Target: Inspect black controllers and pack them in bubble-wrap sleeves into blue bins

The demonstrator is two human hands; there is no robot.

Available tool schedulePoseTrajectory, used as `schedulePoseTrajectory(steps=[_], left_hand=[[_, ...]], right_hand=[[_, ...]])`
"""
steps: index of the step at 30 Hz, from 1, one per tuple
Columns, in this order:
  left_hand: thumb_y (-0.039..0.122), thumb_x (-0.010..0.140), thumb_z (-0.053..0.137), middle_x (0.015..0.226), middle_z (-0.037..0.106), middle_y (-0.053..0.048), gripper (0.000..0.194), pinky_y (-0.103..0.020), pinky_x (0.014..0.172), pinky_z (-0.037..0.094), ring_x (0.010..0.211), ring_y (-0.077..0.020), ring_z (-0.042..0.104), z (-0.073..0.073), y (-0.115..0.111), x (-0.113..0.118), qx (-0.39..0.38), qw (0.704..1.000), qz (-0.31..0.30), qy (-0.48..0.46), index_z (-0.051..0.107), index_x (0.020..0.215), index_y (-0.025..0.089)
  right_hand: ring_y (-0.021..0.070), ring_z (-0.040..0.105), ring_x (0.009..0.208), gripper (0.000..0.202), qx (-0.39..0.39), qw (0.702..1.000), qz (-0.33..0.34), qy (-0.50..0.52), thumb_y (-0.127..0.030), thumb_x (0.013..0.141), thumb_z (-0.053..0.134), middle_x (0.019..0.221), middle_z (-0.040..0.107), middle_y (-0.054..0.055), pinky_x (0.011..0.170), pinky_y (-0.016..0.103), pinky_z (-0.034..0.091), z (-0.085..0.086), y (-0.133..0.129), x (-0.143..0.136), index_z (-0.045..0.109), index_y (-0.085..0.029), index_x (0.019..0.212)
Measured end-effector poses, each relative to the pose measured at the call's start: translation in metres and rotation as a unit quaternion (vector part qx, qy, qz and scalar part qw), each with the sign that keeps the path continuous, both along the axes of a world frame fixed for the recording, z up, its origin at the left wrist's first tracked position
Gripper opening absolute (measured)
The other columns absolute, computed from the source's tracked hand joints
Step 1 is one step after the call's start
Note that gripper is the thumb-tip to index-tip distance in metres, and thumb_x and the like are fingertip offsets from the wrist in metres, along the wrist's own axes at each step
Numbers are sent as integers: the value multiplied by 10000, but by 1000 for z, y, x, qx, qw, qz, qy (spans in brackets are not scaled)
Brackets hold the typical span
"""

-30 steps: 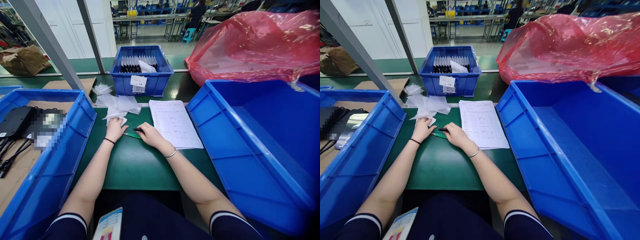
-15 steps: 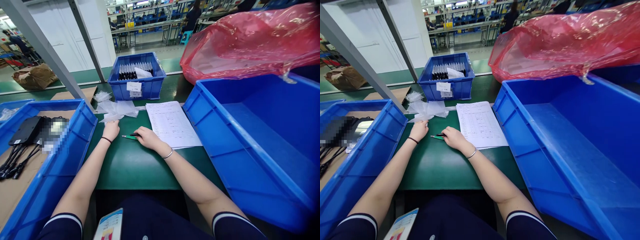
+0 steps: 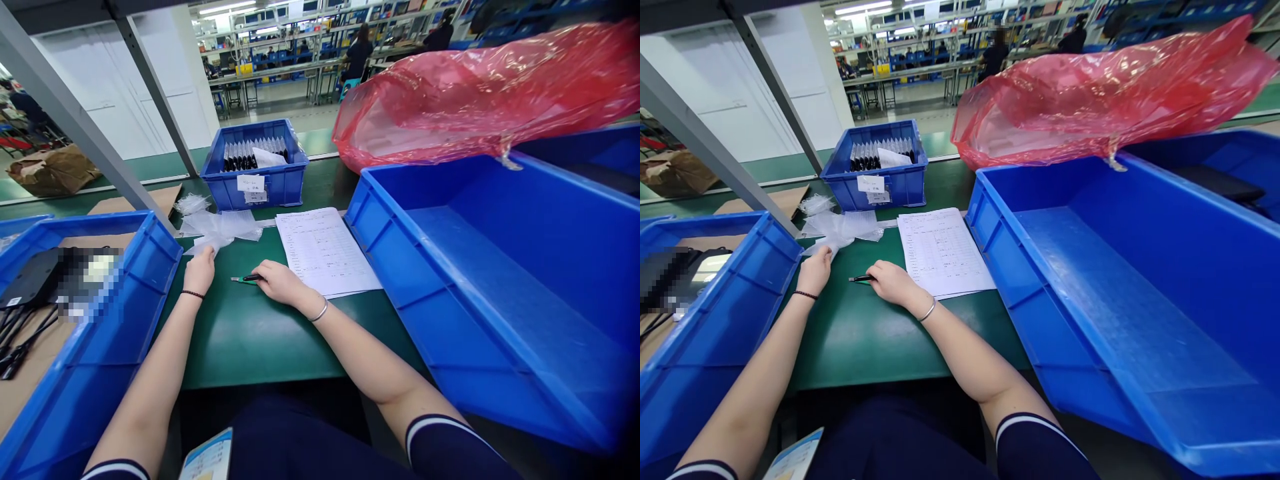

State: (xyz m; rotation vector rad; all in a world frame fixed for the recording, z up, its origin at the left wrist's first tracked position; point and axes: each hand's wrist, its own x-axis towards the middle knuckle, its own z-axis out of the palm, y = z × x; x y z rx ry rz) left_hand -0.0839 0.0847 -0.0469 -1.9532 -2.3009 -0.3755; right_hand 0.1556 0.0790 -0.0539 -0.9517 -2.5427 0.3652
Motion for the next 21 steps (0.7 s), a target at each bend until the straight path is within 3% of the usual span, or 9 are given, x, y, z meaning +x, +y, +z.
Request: schedulePoseTrajectory(steps=[6,9,12,14,16,18,19,21], left_hand=[[254,924,359,866,687,-118,291,-334,703,477,780,-261,662,-15,-13,-15,91,993,-3,-81,577,1100,174],[213,896,371,1089,647,-152,238,-349,865,475,1035,-250,619,-19,-18,-21,151,980,-13,-132,562,1028,161],[204,870,395,1280,538,-171,163,-384,1037,374,1245,-248,478,-13,-26,-25,216,958,-18,-185,542,925,163],[226,851,438,1195,572,-165,111,-440,1066,332,1217,-264,488,-6,-34,-24,264,932,-2,-248,529,878,168],[274,847,476,1001,616,-117,120,-468,1003,395,1044,-251,586,-2,-43,-18,287,903,11,-319,520,890,171],[340,860,483,853,607,-55,181,-422,838,510,790,-195,642,-2,-50,-5,265,883,-6,-387,502,930,173],[364,860,491,816,604,-36,209,-383,753,540,688,-166,639,-3,-52,4,246,872,-25,-422,493,939,171],[384,849,521,790,620,-29,244,-325,651,555,596,-136,632,-8,-54,23,205,853,-72,-475,487,939,160]], right_hand=[[228,591,922,201,-17,995,-61,-77,-336,851,616,964,607,79,684,294,475,-4,2,2,637,-186,983],[220,615,865,180,-23,988,-119,-92,-328,875,574,964,605,79,655,295,474,-6,8,-3,626,-185,973],[241,617,881,231,-23,977,-190,-90,-336,890,547,1012,594,119,662,312,476,-4,15,-6,606,-144,1005],[246,605,941,271,-17,973,-215,-84,-355,889,552,1072,584,128,685,308,475,0,17,-4,591,-142,1052],[229,590,990,291,-26,973,-226,-30,-368,884,563,1124,582,112,724,294,470,7,15,-1,582,-165,1090],[186,600,927,268,-96,970,-209,82,-386,886,555,1068,622,82,712,266,461,14,12,2,596,-181,1053],[160,607,840,276,-166,956,-189,150,-411,897,530,1010,646,71,659,247,453,18,10,3,598,-181,1035],[114,575,631,379,-344,892,-133,262,-496,924,439,904,676,68,488,208,376,25,7,3,578,-176,1070]])
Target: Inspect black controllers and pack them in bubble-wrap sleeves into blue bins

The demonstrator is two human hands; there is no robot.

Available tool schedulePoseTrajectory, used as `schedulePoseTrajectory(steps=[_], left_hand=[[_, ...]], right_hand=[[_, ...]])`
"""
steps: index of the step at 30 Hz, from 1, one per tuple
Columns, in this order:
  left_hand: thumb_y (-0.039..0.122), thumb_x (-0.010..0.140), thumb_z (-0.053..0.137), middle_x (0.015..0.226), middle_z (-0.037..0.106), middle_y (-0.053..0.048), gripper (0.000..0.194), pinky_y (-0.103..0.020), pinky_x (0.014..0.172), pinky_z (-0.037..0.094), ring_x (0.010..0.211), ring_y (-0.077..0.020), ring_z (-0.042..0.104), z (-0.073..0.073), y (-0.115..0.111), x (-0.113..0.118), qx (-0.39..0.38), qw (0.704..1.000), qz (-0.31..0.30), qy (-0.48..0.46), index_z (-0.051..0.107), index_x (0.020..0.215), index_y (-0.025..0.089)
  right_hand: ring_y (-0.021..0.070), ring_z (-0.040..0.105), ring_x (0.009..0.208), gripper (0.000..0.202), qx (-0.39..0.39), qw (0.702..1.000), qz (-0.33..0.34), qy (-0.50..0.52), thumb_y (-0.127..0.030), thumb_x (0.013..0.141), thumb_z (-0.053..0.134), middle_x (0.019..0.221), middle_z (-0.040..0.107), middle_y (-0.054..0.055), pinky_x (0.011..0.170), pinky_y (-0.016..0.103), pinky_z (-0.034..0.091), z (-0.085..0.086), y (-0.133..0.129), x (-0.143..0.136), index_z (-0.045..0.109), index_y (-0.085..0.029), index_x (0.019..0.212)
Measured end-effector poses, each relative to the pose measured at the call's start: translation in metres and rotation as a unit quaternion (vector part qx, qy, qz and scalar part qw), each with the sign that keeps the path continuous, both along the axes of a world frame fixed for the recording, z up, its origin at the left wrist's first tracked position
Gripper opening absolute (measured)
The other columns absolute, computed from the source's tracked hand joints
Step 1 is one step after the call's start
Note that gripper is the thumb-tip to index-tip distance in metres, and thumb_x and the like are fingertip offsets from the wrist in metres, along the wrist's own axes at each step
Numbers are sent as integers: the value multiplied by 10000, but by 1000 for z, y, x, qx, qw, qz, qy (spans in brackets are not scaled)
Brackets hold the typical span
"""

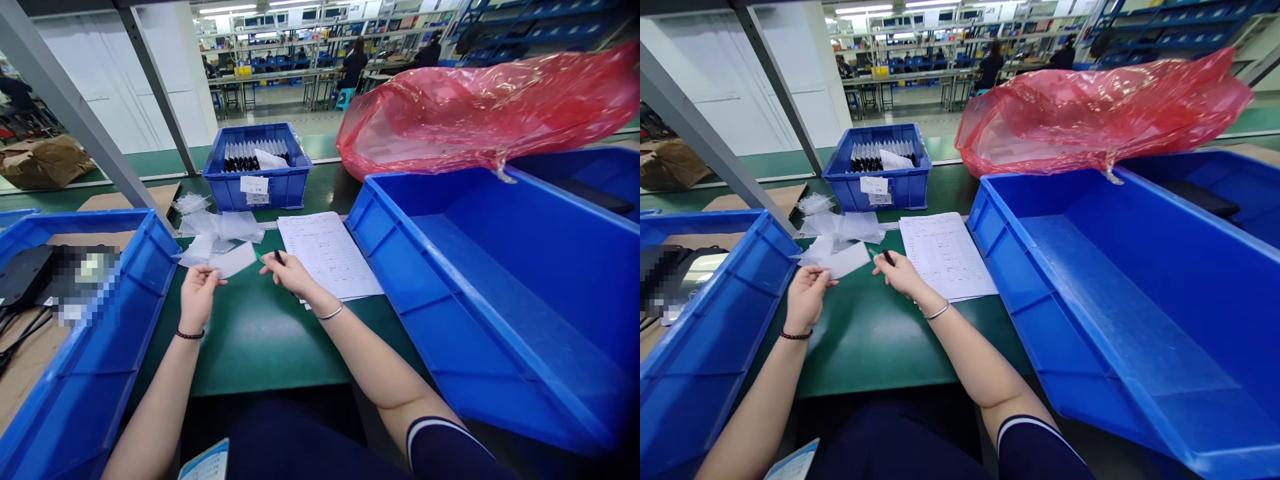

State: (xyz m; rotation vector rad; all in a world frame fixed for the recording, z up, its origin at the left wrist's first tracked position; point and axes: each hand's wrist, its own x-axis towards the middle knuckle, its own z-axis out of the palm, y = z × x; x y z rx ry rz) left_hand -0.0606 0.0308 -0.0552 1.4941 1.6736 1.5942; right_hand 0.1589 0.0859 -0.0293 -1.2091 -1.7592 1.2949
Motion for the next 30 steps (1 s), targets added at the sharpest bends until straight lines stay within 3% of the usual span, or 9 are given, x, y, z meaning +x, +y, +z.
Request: schedulePoseTrajectory(steps=[2,4,9,13,19,22,26,28,30], left_hand=[[373,842,549,793,647,-45,259,-308,632,558,604,-139,647,-5,-1,18,-5,999,-50,-7,501,958,147],[337,852,548,810,667,-59,224,-313,650,561,647,-151,663,-9,-3,29,-2,996,-86,5,531,965,145],[156,815,541,935,701,-63,129,-392,921,486,988,-199,633,-13,-14,29,8,978,-176,116,638,738,191],[75,768,538,970,695,-60,199,-419,901,470,971,-215,605,-21,-12,22,-12,955,-217,202,662,682,205],[-3,780,409,1006,703,-47,339,-435,933,457,1071,-230,571,-31,-7,19,-25,938,-232,256,656,664,199],[42,853,380,1123,657,-79,335,-425,978,434,1116,-207,549,-25,-11,21,10,956,-165,242,673,917,192],[264,889,534,1243,560,-134,417,-369,899,484,1116,-216,544,-14,-16,24,81,961,-117,237,495,1297,190],[305,901,525,1187,581,-130,409,-370,881,478,1088,-228,547,-11,-17,25,79,940,-151,294,506,1297,202],[307,936,460,1022,634,-100,293,-357,849,470,981,-216,574,-10,-17,24,63,925,-167,334,598,1174,207]], right_hand=[[88,516,490,502,-129,984,36,116,-576,930,358,847,686,72,378,190,245,4,-2,-1,499,-188,1215],[82,499,443,572,-174,970,38,163,-619,915,351,783,678,59,349,181,182,4,-3,-2,410,-216,1316],[81,497,486,443,-87,994,26,61,-527,811,607,679,587,0,404,188,288,-5,1,6,575,-159,1056],[106,512,641,338,-4,1000,-17,-2,-367,740,699,740,566,-8,569,223,406,-8,9,21,586,-147,969],[63,470,574,159,-142,969,-57,192,-223,782,585,811,551,-1,526,211,404,-3,17,29,549,-156,922],[62,438,505,231,-185,956,6,230,-350,832,562,719,530,-24,447,195,357,-1,11,24,562,-169,974],[44,322,418,298,-157,970,160,94,-419,855,551,568,506,-42,378,173,226,2,-9,10,626,-137,916],[52,399,464,260,-125,967,220,29,-338,828,606,600,572,-25,414,163,296,5,-17,7,630,-132,984],[76,499,540,404,-139,958,250,36,-320,816,632,743,655,15,448,166,374,8,-19,10,555,-148,1172]])
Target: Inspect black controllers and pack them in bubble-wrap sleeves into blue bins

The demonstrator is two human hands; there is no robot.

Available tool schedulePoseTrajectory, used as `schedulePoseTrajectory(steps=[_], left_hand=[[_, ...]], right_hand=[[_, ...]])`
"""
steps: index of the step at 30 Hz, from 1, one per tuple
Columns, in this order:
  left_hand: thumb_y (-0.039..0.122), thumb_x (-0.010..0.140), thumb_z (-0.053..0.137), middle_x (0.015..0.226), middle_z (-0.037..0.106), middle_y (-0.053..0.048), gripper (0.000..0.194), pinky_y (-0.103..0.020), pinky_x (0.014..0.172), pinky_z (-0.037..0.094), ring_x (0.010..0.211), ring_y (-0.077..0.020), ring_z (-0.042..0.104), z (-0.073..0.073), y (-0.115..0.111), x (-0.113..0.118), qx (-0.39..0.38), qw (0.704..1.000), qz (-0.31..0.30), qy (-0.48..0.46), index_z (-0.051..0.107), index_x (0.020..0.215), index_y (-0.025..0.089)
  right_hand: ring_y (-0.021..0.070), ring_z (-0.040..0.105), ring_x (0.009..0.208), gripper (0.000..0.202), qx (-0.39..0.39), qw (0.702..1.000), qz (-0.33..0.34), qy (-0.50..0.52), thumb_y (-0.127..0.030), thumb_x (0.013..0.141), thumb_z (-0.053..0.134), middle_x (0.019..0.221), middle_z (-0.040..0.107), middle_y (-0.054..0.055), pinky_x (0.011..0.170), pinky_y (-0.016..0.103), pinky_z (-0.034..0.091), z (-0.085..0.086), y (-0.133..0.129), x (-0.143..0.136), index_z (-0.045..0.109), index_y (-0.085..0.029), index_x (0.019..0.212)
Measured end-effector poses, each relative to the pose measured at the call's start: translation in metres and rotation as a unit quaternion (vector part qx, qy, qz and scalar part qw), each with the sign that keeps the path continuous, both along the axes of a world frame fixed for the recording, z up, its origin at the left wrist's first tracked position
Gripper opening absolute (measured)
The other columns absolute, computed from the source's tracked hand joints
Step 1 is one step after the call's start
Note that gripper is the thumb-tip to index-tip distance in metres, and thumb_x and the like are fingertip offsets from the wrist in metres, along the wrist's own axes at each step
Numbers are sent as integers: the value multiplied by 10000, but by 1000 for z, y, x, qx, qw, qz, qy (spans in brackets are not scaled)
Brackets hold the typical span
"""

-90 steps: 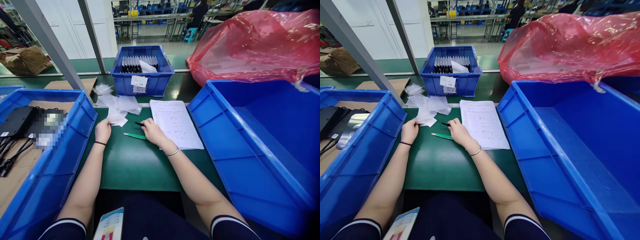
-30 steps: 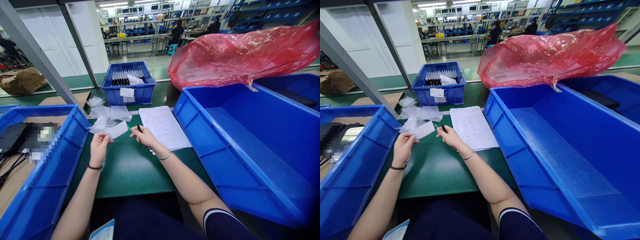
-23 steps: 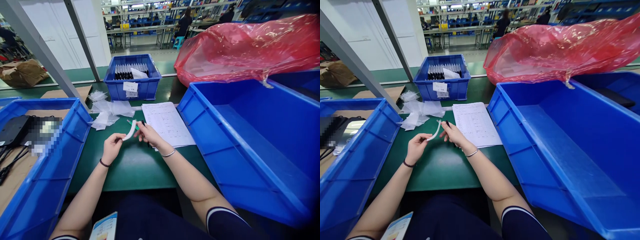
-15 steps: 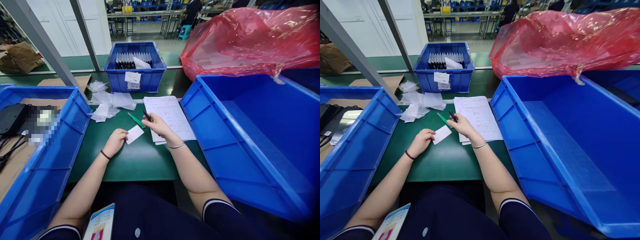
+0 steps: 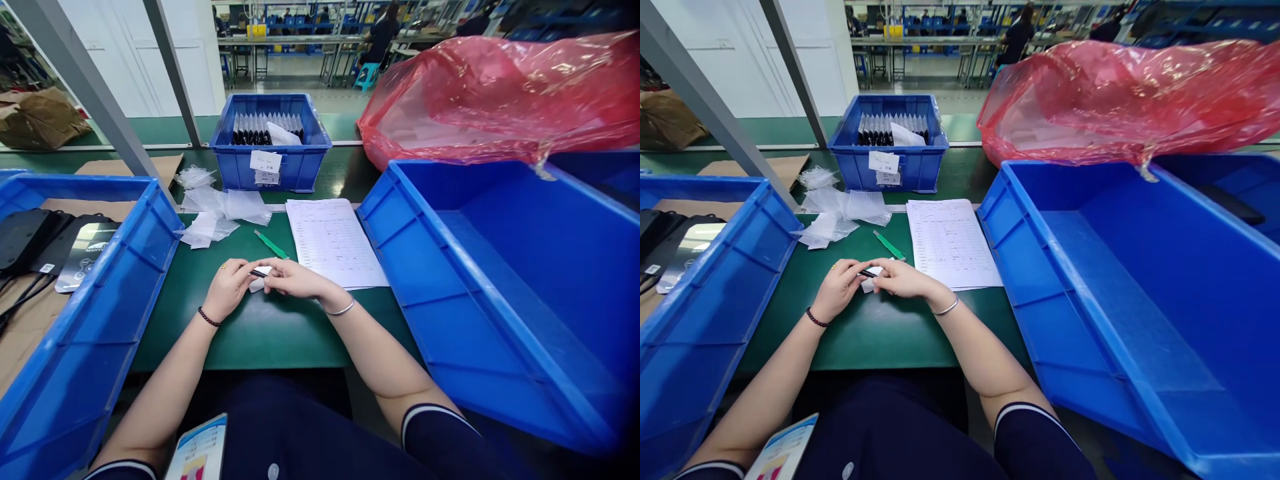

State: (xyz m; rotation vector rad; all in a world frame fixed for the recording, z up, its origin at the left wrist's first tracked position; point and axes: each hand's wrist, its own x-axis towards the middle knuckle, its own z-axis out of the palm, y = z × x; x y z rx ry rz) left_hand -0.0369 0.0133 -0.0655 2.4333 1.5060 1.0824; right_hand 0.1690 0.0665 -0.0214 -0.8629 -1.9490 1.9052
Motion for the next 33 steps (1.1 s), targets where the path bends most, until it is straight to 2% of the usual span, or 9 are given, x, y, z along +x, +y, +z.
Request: schedulePoseTrajectory(steps=[5,10,16,19,21,25,28,31,33], left_hand=[[345,961,401,894,655,-77,282,-327,781,451,839,-198,580,-2,1,-3,-11,999,38,-28,619,1025,179],[381,963,383,843,655,-64,310,-296,718,459,767,-178,592,-5,0,2,-27,998,35,-43,611,1014,177],[361,968,355,894,651,-66,321,-294,756,487,806,-168,612,-6,-5,5,-35,995,-1,-97,594,1097,188],[289,952,411,1128,588,-102,397,-304,810,496,931,-169,596,-4,-4,1,-1,986,18,-166,433,1340,206],[264,926,478,1246,531,-113,458,-322,868,484,1048,-189,562,-3,-2,-1,7,991,15,-133,401,1376,226],[270,936,464,1010,615,-67,228,-316,849,471,955,-185,586,-2,0,-3,2,997,32,-65,616,1097,221],[308,940,452,912,611,-55,194,-306,789,465,859,-176,584,-2,0,-3,-15,997,42,-67,616,959,205],[323,949,417,839,594,-49,206,-307,724,446,788,-177,564,-2,-1,0,-35,996,41,-68,567,891,196],[329,950,396,795,572,-45,219,-308,681,428,742,-179,543,-2,-2,3,-44,996,38,-63,536,844,198]], right_hand=[[169,621,813,584,-129,974,9,186,-562,820,573,1103,634,130,503,228,504,1,9,17,500,-158,1235],[88,532,621,407,-32,979,-104,172,-432,799,663,821,630,33,472,176,425,-10,5,-2,585,-156,1088],[89,534,607,393,18,969,-197,145,-545,844,547,747,584,5,517,205,453,-20,-5,-22,572,-158,904],[85,516,515,453,-28,986,-104,130,-501,839,581,660,612,-20,454,187,404,-17,-7,-19,496,-162,1128],[72,454,418,596,-62,990,-45,120,-425,827,628,578,601,-59,396,165,333,-13,-8,-17,371,-175,1302],[51,375,334,326,-163,973,-48,156,-398,838,597,494,544,-66,332,153,257,-10,-6,-13,542,-142,1031],[96,526,457,328,-218,949,-69,220,-425,864,499,617,625,20,377,177,356,-10,-4,-12,583,-117,940],[131,593,634,350,-199,936,-99,273,-394,830,534,811,666,57,467,207,425,-12,-5,-15,559,-148,1078],[96,518,555,342,-128,945,-142,264,-404,809,599,740,622,9,461,197,385,-15,-7,-19,555,-175,1060]])
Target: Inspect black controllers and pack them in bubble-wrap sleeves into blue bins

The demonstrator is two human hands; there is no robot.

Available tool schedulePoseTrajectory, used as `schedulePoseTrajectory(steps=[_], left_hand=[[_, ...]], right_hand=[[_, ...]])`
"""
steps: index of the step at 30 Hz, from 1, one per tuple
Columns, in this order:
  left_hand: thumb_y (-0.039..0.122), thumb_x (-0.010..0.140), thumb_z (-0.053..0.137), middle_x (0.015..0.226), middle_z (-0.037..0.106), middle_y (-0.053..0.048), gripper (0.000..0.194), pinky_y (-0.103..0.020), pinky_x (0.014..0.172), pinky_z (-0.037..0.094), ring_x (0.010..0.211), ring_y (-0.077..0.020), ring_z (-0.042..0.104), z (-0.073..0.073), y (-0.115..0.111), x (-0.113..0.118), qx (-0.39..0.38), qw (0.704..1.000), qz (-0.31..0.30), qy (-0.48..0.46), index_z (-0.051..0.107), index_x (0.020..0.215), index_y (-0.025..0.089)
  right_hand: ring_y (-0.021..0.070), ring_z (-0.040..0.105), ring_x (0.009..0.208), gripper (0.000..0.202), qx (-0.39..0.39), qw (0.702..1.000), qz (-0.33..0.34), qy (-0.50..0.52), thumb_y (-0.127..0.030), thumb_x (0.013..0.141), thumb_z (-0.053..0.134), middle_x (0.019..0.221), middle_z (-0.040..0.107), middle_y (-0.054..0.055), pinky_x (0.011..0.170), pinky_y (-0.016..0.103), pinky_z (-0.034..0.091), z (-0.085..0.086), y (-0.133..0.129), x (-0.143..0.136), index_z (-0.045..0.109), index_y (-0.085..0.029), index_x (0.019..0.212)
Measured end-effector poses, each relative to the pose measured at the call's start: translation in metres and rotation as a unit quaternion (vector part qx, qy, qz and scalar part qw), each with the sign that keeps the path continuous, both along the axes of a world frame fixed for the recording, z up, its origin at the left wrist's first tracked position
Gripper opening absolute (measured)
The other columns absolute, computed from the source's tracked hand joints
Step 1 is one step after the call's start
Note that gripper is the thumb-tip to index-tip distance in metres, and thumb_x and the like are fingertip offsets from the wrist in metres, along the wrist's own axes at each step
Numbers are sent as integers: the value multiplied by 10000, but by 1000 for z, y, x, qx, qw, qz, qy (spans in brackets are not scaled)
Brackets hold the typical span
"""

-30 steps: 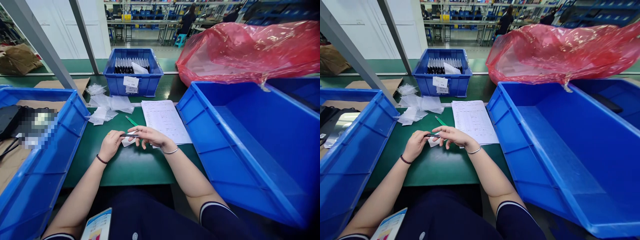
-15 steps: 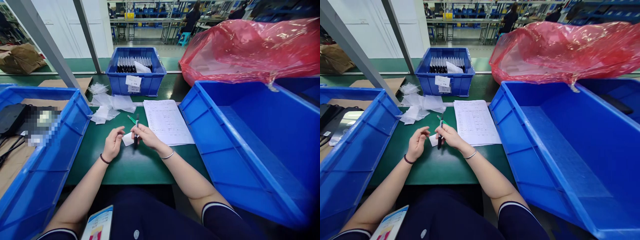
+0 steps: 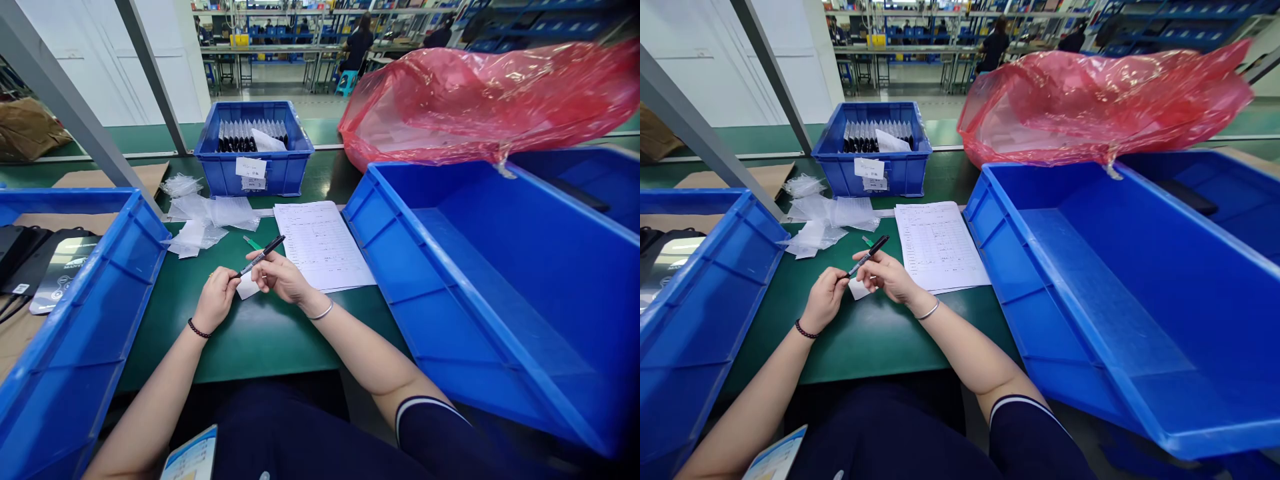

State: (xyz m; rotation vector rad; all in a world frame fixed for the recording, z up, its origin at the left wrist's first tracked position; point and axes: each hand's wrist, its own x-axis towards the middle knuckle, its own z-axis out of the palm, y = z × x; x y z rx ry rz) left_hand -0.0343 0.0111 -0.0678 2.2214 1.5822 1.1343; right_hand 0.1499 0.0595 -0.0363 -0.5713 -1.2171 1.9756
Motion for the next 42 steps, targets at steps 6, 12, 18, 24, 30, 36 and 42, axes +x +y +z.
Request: schedulePoseTrajectory(steps=[6,12,18,24,30,36,42], left_hand=[[319,953,349,770,535,-37,242,-304,670,402,704,-174,500,1,-7,9,-55,997,-48,2,499,806,199],[344,978,288,690,502,-11,360,-269,625,386,649,-148,481,7,-7,14,-106,990,-86,-17,467,703,195],[339,974,320,674,519,-4,371,-262,608,381,638,-136,491,10,-8,6,-133,985,-105,-13,490,683,186],[288,961,382,965,662,-60,275,-354,823,420,926,-196,556,11,-1,-7,-89,980,-139,114,604,838,182],[260,956,407,1200,647,-54,256,-400,964,410,1164,-217,528,4,-5,-2,-120,959,-180,181,642,1024,186],[261,960,400,1246,622,-67,295,-428,977,403,1203,-230,506,6,-8,9,-125,952,-182,211,596,1169,188],[249,968,377,1250,621,-73,283,-457,1029,343,1217,-224,506,7,-8,3,-131,951,-179,215,610,1109,170]], right_hand=[[80,426,510,347,186,960,-145,-154,-526,881,507,609,523,-32,488,212,338,-12,-7,-9,559,-183,868],[104,485,537,365,237,937,-184,-179,-539,898,465,567,512,-29,532,237,387,-14,-9,-8,526,-190,808],[61,283,367,391,96,903,-419,-3,-586,834,518,456,317,-96,380,199,237,9,30,25,427,-220,733],[56,384,422,329,43,911,-409,41,-429,716,688,539,466,-77,395,181,289,10,39,33,449,-218,795],[59,435,434,316,20,928,-372,14,-390,709,683,544,503,-79,405,172,342,-9,28,13,429,-218,782],[90,577,582,263,65,976,-164,-124,-410,757,630,742,611,-9,569,237,505,-36,17,-16,581,-191,894],[78,522,496,231,88,963,-188,-170,-356,743,591,696,591,-19,497,225,464,-49,30,-12,552,-179,886]])
